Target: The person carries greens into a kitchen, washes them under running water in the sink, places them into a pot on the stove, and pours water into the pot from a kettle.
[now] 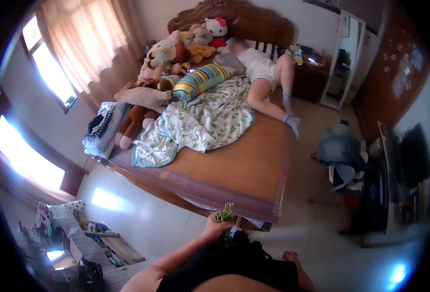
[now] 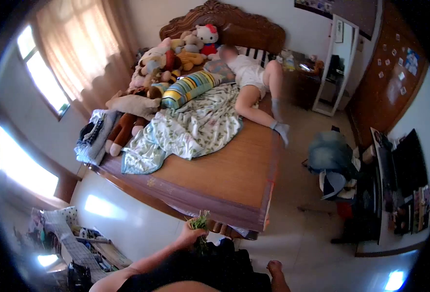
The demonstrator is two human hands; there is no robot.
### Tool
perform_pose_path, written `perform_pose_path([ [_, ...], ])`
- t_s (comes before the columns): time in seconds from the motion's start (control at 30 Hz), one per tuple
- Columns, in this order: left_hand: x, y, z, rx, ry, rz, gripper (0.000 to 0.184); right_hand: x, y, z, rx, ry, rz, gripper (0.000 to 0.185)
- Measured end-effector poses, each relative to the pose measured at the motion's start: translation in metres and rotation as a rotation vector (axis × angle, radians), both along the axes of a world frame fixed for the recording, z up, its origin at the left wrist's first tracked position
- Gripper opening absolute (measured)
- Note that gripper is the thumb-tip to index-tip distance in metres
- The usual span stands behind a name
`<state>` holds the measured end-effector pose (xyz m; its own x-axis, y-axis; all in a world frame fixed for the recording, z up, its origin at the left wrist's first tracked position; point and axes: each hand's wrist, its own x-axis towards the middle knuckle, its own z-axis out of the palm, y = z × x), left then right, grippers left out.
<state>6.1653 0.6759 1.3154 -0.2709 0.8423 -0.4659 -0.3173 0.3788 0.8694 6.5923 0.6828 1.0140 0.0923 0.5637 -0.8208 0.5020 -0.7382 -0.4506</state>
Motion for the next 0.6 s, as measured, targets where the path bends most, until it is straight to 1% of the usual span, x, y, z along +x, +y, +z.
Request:
perform_pose_path([
  [0.03, 0.001, 0.006, 0.001, 0.0, 0.002, -0.028, 0.025, 0.009, -0.01, -0.021, -0.026, 0.077, -0.131, 0.018],
  [0.07, 0.0, 0.017, 0.005, 0.005, 0.007, -0.056, 0.025, 0.008, -0.013, -0.026, -0.044, 0.157, -0.262, 0.017],
  [0.1, 0.002, 0.025, 0.013, 0.017, 0.024, -0.086, 0.023, 0.009, -0.017, -0.031, 0.119, -0.025, 0.2, 0.019],
  [0.17, 0.003, 0.041, 0.01, 0.033, 0.01, -0.15, 0.022, -0.004, -0.025, -0.017, 0.425, -0.408, 1.128, 0.024],
  [0.27, 0.006, 0.058, 0.015, 0.073, -0.029, -0.222, 0.02, -0.015, -0.033, -0.007, 0.276, -0.405, 1.085, 0.018],
  [0.33, 0.01, 0.068, 0.015, 0.08, -0.068, -0.256, 0.019, -0.021, -0.039, -0.003, 0.164, -0.33, 0.699, 0.016],
  [0.4, 0.014, 0.081, 0.011, 0.055, -0.112, -0.287, 0.017, -0.024, -0.038, 0.001, 0.201, -0.387, 0.698, 0.015],
  [0.47, 0.017, 0.087, 0.014, 0.064, -0.081, -0.318, 0.017, -0.022, -0.042, 0.013, 0.363, -0.576, 1.091, 0.014],
  [0.6, 0.019, 0.098, 0.001, 0.103, -0.07, -0.389, 0.013, -0.022, -0.035, 0.025, 0.396, -0.494, 0.94, 0.01],
])
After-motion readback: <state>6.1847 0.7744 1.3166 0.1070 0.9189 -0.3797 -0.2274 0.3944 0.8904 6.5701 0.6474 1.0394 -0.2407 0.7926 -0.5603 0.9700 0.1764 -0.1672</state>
